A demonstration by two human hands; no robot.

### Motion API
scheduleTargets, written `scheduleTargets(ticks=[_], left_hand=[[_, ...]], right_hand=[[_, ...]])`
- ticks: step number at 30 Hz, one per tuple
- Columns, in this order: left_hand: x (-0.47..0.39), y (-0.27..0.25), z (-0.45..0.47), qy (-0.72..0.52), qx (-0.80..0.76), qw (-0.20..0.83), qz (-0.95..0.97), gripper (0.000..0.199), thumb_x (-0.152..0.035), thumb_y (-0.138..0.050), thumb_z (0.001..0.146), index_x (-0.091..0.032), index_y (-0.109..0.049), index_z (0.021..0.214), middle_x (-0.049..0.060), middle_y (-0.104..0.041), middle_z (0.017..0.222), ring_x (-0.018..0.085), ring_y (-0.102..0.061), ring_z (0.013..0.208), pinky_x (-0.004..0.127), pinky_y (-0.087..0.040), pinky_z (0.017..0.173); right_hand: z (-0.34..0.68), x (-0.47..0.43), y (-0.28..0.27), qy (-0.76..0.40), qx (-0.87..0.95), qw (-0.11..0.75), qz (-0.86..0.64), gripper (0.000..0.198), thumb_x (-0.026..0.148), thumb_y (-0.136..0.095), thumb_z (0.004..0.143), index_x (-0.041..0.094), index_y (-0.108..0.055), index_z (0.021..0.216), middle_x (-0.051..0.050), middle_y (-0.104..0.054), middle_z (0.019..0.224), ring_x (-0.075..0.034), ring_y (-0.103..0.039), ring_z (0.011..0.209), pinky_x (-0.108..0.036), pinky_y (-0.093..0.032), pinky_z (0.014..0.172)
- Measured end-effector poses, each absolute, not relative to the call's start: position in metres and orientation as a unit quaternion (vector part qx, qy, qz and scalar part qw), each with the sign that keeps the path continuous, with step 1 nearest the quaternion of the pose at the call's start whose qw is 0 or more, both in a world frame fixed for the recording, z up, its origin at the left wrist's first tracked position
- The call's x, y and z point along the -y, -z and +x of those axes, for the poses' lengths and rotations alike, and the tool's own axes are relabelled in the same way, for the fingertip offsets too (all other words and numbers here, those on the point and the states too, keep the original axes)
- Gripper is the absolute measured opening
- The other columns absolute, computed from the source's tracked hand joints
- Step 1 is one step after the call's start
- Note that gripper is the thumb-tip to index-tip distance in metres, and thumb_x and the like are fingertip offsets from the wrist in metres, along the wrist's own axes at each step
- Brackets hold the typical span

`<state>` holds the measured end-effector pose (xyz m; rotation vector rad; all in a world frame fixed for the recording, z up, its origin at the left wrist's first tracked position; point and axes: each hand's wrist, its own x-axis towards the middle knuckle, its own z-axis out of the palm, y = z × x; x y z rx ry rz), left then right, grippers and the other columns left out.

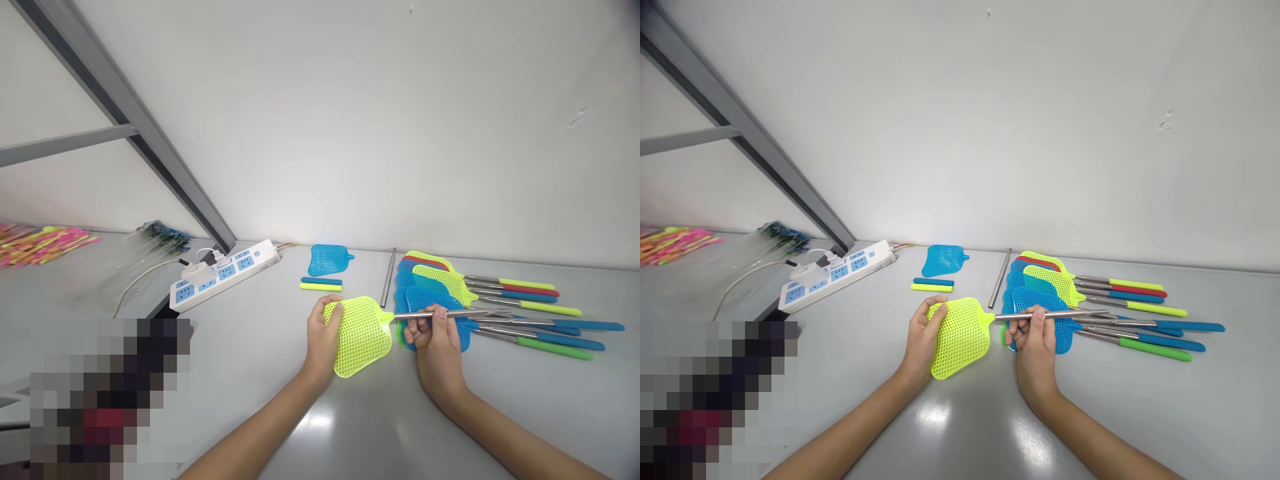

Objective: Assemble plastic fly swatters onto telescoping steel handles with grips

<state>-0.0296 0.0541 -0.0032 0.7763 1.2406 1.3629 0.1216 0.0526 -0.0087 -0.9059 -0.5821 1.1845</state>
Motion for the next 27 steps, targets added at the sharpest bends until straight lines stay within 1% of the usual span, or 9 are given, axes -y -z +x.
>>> scheduleTargets(ticks=[5,13,20,27], left_hand=[[-0.0546,0.0042,-0.0295,-0.571,-0.522,0.543,0.326,0.020,-0.035,-0.052,0.072,-0.020,-0.051,0.085,-0.003,-0.053,0.063,0.013,-0.056,0.058,0.020,-0.040,0.050],[-0.0536,0.0016,-0.0293,-0.570,-0.517,0.555,0.316,0.019,-0.034,-0.052,0.072,-0.021,-0.050,0.085,-0.004,-0.053,0.061,0.012,-0.055,0.056,0.020,-0.040,0.050],[-0.0540,0.0025,-0.0303,-0.570,-0.520,0.553,0.315,0.018,-0.034,-0.052,0.073,-0.020,-0.050,0.085,-0.002,-0.055,0.065,0.013,-0.056,0.059,0.020,-0.040,0.049],[-0.0531,0.0010,-0.0300,-0.572,-0.514,0.556,0.316,0.015,-0.033,-0.050,0.074,-0.021,-0.049,0.085,-0.003,-0.052,0.063,0.012,-0.055,0.057,0.019,-0.040,0.049]], right_hand=[[0.1216,-0.0532,0.0075,-0.534,0.256,0.697,-0.404,0.018,0.039,-0.041,0.081,0.021,-0.044,0.076,0.005,-0.046,0.053,-0.009,-0.047,0.049,-0.020,-0.036,0.044],[0.1216,-0.0508,0.0032,-0.525,0.249,0.697,-0.420,0.020,0.040,-0.038,0.082,0.022,-0.044,0.079,0.004,-0.045,0.056,-0.010,-0.047,0.052,-0.020,-0.036,0.043],[0.1218,-0.0490,0.0046,-0.538,0.278,0.678,-0.417,0.022,0.041,-0.041,0.081,0.020,-0.045,0.075,0.005,-0.043,0.055,-0.009,-0.045,0.047,-0.020,-0.035,0.043],[0.1231,-0.0495,0.0037,-0.525,0.253,0.700,-0.413,0.021,0.040,-0.037,0.083,0.022,-0.045,0.079,0.004,-0.045,0.055,-0.010,-0.047,0.051,-0.020,-0.035,0.042]])
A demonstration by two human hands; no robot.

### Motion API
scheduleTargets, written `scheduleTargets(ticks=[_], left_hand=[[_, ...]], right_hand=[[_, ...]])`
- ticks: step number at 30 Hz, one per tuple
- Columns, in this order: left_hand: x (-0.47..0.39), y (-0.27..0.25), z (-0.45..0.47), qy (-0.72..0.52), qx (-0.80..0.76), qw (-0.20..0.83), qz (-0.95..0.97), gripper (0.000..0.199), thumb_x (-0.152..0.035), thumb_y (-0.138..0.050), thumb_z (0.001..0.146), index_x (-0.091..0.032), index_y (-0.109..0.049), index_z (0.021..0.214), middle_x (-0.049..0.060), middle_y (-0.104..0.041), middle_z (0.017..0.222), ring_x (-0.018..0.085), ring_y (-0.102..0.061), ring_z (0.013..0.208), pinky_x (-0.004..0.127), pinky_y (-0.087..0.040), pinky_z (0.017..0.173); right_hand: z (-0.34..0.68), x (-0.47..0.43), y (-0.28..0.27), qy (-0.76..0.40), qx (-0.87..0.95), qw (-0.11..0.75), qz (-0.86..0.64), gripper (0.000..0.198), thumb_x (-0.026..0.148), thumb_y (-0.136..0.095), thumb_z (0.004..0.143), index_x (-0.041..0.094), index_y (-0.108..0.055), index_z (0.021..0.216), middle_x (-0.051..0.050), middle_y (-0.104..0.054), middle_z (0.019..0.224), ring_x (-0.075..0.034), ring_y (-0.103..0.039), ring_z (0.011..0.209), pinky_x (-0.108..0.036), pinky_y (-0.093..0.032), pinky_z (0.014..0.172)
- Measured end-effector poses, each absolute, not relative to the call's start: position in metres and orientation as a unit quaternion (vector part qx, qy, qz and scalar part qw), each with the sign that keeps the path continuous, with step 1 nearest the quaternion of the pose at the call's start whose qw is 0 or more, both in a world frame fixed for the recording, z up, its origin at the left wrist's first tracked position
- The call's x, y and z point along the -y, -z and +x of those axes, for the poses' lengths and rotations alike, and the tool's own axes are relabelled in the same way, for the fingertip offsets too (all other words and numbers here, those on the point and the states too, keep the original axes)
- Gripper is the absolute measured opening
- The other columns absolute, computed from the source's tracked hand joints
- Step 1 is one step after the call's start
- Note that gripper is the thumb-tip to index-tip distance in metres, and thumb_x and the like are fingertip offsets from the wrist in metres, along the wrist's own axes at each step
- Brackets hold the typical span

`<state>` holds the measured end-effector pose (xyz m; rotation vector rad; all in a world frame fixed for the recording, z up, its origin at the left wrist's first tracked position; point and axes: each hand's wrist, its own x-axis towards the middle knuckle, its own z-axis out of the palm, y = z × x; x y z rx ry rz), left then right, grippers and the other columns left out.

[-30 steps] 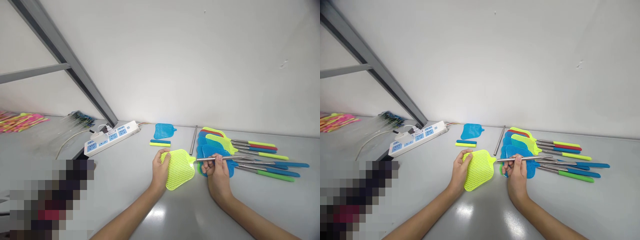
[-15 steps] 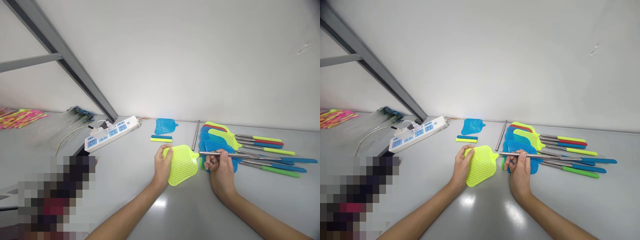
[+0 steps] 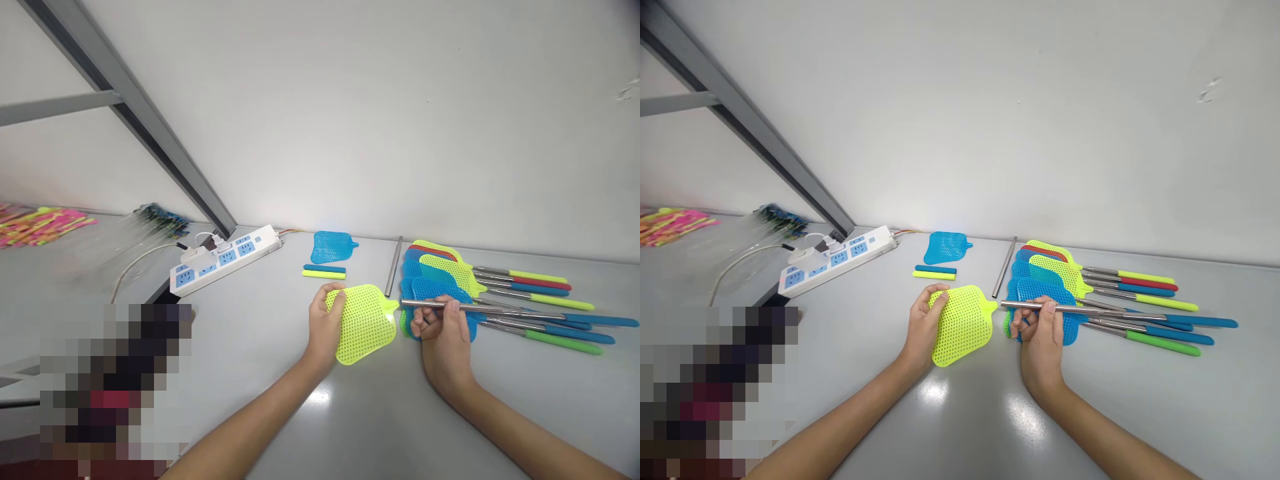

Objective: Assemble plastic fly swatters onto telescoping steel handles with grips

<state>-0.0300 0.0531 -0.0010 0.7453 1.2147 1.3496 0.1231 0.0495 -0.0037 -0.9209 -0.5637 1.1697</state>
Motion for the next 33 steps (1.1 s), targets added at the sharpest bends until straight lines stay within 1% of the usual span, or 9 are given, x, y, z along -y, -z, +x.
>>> scheduleTargets(ticks=[7,12,16,20,26,33], left_hand=[[-0.0535,0.0017,-0.0310,-0.563,-0.527,0.539,0.339,0.015,-0.033,-0.049,0.075,-0.021,-0.050,0.083,-0.002,-0.051,0.066,0.011,-0.053,0.060,0.018,-0.039,0.051],[-0.0526,0.0002,-0.0299,-0.542,-0.538,0.522,0.379,0.015,-0.033,-0.049,0.075,-0.021,-0.050,0.084,-0.002,-0.049,0.067,0.010,-0.050,0.059,0.019,-0.039,0.050],[-0.0523,-0.0025,-0.0284,-0.531,-0.562,0.472,0.423,0.014,-0.032,-0.050,0.074,-0.021,-0.051,0.082,-0.002,-0.050,0.071,0.010,-0.049,0.061,0.018,-0.040,0.053],[-0.0526,-0.0042,-0.0280,-0.536,-0.571,0.433,0.446,0.013,-0.031,-0.050,0.075,-0.020,-0.051,0.080,-0.002,-0.051,0.075,0.010,-0.050,0.067,0.018,-0.040,0.058],[-0.0532,-0.0030,-0.0293,-0.535,-0.571,0.442,0.439,0.012,-0.032,-0.050,0.075,-0.021,-0.050,0.081,-0.002,-0.050,0.076,0.010,-0.050,0.065,0.019,-0.040,0.058],[-0.0527,-0.0035,-0.0310,-0.521,-0.568,0.460,0.441,0.013,-0.033,-0.050,0.074,-0.021,-0.050,0.080,-0.003,-0.050,0.070,0.010,-0.050,0.060,0.018,-0.039,0.052]], right_hand=[[0.1229,-0.0484,0.0035,-0.528,0.282,0.689,-0.410,0.021,0.040,-0.036,0.083,0.021,-0.045,0.080,0.003,-0.049,0.057,-0.010,-0.049,0.049,-0.021,-0.037,0.042],[0.1240,-0.0493,0.0045,-0.518,0.297,0.694,-0.402,0.020,0.040,-0.039,0.082,0.021,-0.043,0.076,0.005,-0.045,0.053,-0.009,-0.048,0.046,-0.021,-0.037,0.042],[0.1251,-0.0503,0.0055,-0.509,0.306,0.689,-0.415,0.020,0.038,-0.041,0.081,0.020,-0.042,0.073,0.006,-0.045,0.052,-0.009,-0.048,0.044,-0.021,-0.037,0.040],[0.1258,-0.0504,0.0076,-0.512,0.323,0.681,-0.413,0.019,0.036,-0.043,0.081,0.020,-0.042,0.072,0.005,-0.047,0.053,-0.010,-0.051,0.047,-0.022,-0.040,0.042],[0.1262,-0.0500,0.0071,-0.519,0.322,0.674,-0.415,0.018,0.032,-0.046,0.080,0.019,-0.042,0.068,0.005,-0.048,0.052,-0.012,-0.054,0.052,-0.021,-0.041,0.042],[0.1272,-0.0493,0.0056,-0.526,0.319,0.673,-0.410,0.021,0.030,-0.045,0.080,0.018,-0.041,0.064,0.005,-0.048,0.049,-0.012,-0.054,0.048,-0.022,-0.040,0.039]])
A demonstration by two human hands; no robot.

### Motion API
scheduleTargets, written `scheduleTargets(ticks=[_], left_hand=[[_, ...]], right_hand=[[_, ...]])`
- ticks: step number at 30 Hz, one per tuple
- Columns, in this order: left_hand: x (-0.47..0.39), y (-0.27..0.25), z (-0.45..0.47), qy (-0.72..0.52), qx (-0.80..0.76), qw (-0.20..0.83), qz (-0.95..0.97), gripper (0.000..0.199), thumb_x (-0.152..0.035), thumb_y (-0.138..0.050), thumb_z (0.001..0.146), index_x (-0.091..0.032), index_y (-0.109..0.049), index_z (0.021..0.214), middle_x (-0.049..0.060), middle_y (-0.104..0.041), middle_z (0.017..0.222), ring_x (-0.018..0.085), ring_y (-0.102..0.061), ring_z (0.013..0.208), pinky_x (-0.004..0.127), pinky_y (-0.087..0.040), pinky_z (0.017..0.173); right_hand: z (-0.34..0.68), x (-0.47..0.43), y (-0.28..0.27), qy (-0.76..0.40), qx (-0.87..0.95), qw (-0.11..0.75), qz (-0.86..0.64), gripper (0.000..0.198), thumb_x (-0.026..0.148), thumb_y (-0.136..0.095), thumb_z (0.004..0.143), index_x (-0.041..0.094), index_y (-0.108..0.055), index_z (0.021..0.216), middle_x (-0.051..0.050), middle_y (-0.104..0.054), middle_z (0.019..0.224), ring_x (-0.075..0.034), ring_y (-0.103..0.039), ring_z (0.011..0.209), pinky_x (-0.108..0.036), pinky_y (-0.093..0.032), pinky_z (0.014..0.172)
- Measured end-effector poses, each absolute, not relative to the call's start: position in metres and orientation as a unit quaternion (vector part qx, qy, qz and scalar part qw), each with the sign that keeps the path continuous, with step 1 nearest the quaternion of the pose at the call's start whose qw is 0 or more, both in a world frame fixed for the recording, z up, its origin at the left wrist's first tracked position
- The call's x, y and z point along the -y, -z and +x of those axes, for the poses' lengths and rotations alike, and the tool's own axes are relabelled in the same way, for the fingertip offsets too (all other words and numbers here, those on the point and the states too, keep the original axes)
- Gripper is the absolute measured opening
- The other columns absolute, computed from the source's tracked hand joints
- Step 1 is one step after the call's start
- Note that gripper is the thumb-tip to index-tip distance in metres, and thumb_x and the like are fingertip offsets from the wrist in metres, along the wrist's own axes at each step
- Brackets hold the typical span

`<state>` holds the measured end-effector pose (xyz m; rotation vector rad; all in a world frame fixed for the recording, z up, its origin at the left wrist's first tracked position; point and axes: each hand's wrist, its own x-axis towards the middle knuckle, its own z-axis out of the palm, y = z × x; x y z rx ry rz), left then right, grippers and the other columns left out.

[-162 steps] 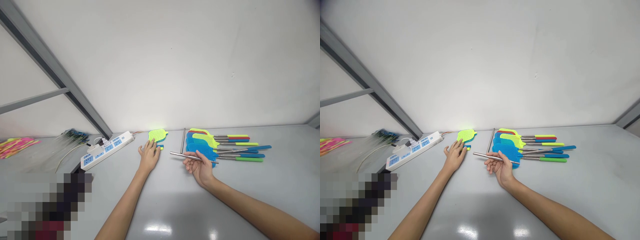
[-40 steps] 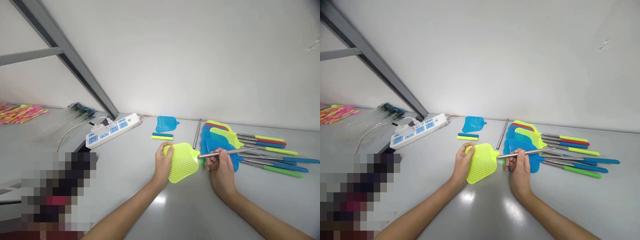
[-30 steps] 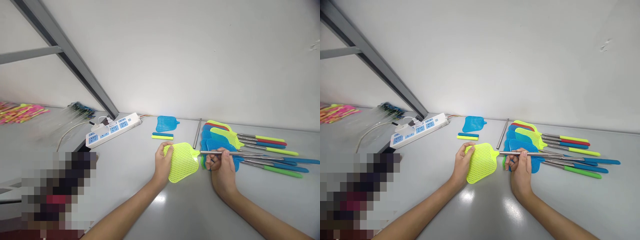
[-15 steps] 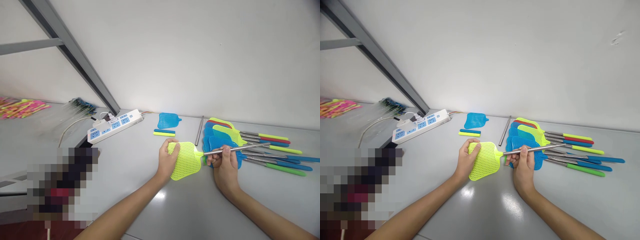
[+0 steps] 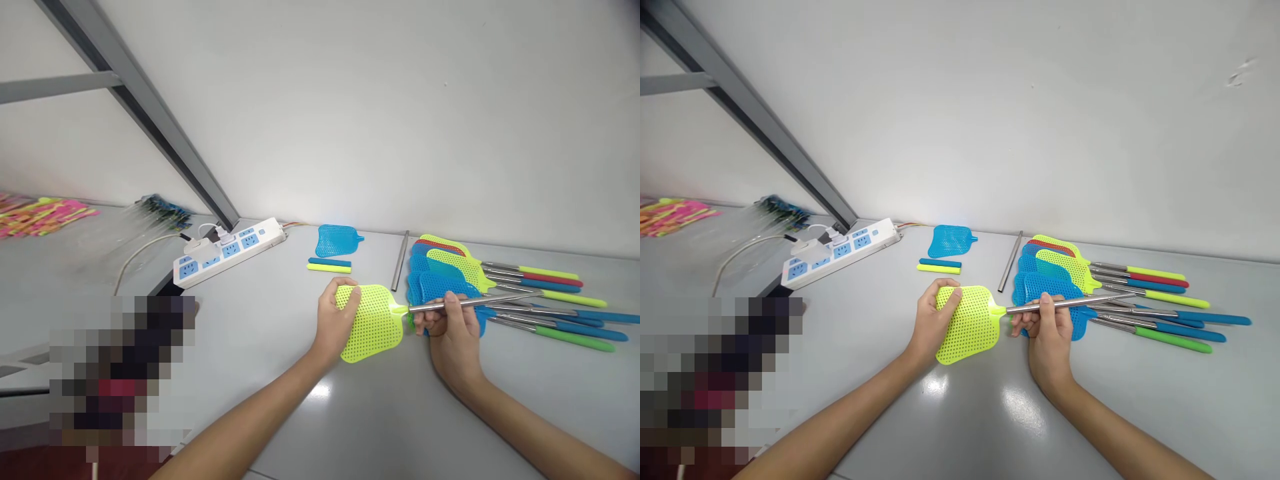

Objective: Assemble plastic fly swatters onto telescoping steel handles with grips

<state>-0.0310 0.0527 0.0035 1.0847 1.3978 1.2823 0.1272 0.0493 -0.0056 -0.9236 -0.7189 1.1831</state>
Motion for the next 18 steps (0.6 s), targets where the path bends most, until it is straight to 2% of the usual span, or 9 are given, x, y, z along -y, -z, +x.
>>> scheduleTargets(ticks=[18], left_hand=[[-0.0569,-0.0015,-0.0366,-0.512,-0.553,0.517,0.405,0.017,-0.035,-0.054,0.070,-0.020,-0.050,0.079,-0.002,-0.051,0.068,0.011,-0.052,0.056,0.020,-0.041,0.048]], right_hand=[[0.1258,-0.0497,0.0025,-0.553,0.277,0.657,-0.432,0.018,0.033,-0.051,0.077,0.019,-0.043,0.069,0.005,-0.052,0.052,-0.011,-0.055,0.048,-0.024,-0.048,0.045]])
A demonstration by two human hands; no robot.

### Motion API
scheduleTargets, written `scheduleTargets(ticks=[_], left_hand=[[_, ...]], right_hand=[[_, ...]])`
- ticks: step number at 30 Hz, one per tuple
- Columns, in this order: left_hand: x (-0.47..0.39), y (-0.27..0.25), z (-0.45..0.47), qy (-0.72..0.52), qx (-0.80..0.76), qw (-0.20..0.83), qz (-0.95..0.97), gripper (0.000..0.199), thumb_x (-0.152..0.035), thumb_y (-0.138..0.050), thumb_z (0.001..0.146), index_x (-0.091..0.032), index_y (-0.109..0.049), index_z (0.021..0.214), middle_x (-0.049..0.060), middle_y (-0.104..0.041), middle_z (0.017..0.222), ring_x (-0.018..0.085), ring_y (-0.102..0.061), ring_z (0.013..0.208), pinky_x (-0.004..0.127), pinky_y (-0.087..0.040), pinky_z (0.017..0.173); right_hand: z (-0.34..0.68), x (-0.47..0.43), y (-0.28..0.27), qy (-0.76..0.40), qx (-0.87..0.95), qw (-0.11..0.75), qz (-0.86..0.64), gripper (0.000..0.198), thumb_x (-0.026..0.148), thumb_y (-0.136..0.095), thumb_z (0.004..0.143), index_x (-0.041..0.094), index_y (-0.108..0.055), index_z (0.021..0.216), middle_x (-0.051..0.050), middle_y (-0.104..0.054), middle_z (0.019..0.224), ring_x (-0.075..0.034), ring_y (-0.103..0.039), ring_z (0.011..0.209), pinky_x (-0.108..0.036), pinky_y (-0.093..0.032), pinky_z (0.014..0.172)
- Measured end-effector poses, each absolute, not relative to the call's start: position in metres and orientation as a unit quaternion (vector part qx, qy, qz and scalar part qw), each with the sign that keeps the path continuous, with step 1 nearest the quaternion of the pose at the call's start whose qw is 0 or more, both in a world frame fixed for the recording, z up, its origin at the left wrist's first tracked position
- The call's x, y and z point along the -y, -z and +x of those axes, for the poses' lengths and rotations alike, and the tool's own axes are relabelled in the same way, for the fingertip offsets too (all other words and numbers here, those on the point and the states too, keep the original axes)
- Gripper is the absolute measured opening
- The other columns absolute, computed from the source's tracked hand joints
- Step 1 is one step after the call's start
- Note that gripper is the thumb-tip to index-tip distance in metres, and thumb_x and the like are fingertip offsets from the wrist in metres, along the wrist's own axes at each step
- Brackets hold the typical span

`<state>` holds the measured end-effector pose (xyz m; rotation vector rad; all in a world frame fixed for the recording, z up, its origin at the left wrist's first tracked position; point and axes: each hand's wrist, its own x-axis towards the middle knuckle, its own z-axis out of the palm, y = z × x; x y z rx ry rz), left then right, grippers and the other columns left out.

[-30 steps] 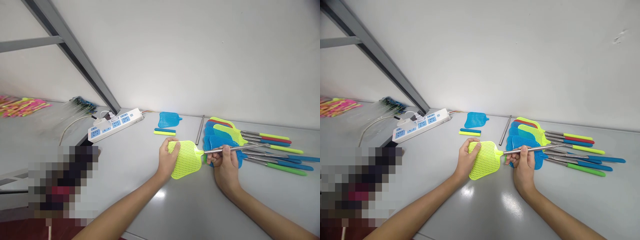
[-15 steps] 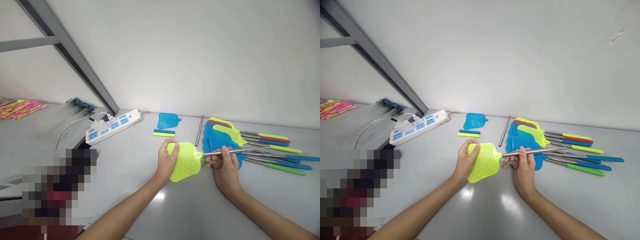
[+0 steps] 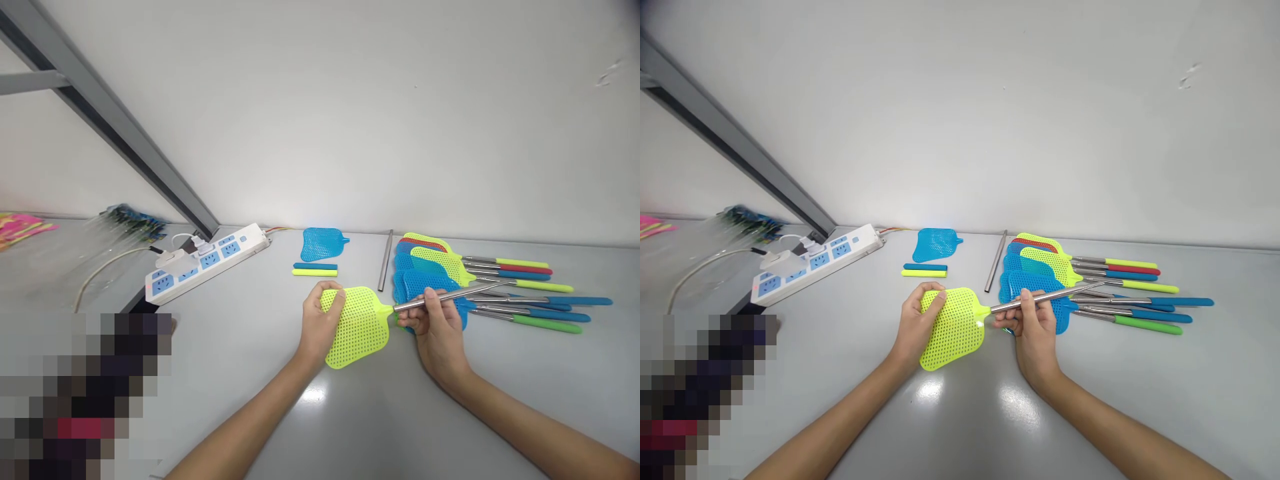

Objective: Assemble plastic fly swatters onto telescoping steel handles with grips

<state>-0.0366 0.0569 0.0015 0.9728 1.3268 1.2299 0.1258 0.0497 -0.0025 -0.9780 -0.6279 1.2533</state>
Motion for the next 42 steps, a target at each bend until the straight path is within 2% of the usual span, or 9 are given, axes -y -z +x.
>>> scheduleTargets(ticks=[6,23,32,39,42], left_hand=[[-0.0585,-0.0022,-0.0383,-0.499,-0.554,0.529,0.405,0.016,-0.034,-0.053,0.071,-0.021,-0.048,0.079,-0.003,-0.051,0.067,0.011,-0.052,0.056,0.019,-0.041,0.049],[-0.0593,-0.0031,-0.0400,-0.526,-0.497,0.596,0.346,0.020,-0.034,-0.057,0.069,-0.021,-0.048,0.080,-0.003,-0.052,0.064,0.011,-0.055,0.056,0.020,-0.041,0.049],[-0.0608,-0.0057,-0.0378,-0.523,-0.483,0.624,0.322,0.025,-0.038,-0.056,0.068,-0.020,-0.046,0.083,-0.003,-0.055,0.063,0.011,-0.054,0.050,0.020,-0.041,0.047],[-0.0604,-0.0085,-0.0352,-0.526,-0.510,0.604,0.313,0.029,-0.040,-0.059,0.065,-0.020,-0.048,0.083,-0.004,-0.055,0.060,0.011,-0.053,0.047,0.020,-0.039,0.044],[-0.0604,-0.0087,-0.0348,-0.534,-0.505,0.604,0.309,0.027,-0.039,-0.057,0.067,-0.019,-0.047,0.083,-0.003,-0.055,0.061,0.011,-0.054,0.048,0.019,-0.039,0.044]], right_hand=[[0.1260,-0.0496,0.0014,-0.549,0.301,0.659,-0.418,0.018,0.030,-0.051,0.078,0.019,-0.042,0.067,0.006,-0.050,0.050,-0.011,-0.054,0.049,-0.024,-0.047,0.045],[0.1249,-0.0496,0.0033,-0.560,0.290,0.658,-0.412,0.020,0.037,-0.052,0.075,0.018,-0.047,0.070,0.003,-0.050,0.052,-0.013,-0.053,0.051,-0.023,-0.043,0.042],[0.1236,-0.0513,0.0053,-0.567,0.244,0.678,-0.400,0.021,0.038,-0.045,0.079,0.018,-0.047,0.072,0.002,-0.050,0.052,-0.012,-0.052,0.051,-0.023,-0.042,0.043],[0.1217,-0.0495,0.0048,-0.570,0.245,0.672,-0.403,0.024,0.038,-0.049,0.076,0.019,-0.043,0.063,0.002,-0.047,0.056,-0.012,-0.050,0.051,-0.022,-0.039,0.041],[0.1225,-0.0457,0.0052,-0.597,0.279,0.637,-0.399,0.026,0.037,-0.047,0.077,0.018,-0.041,0.060,0.002,-0.048,0.055,-0.010,-0.048,0.047,-0.020,-0.038,0.040]])
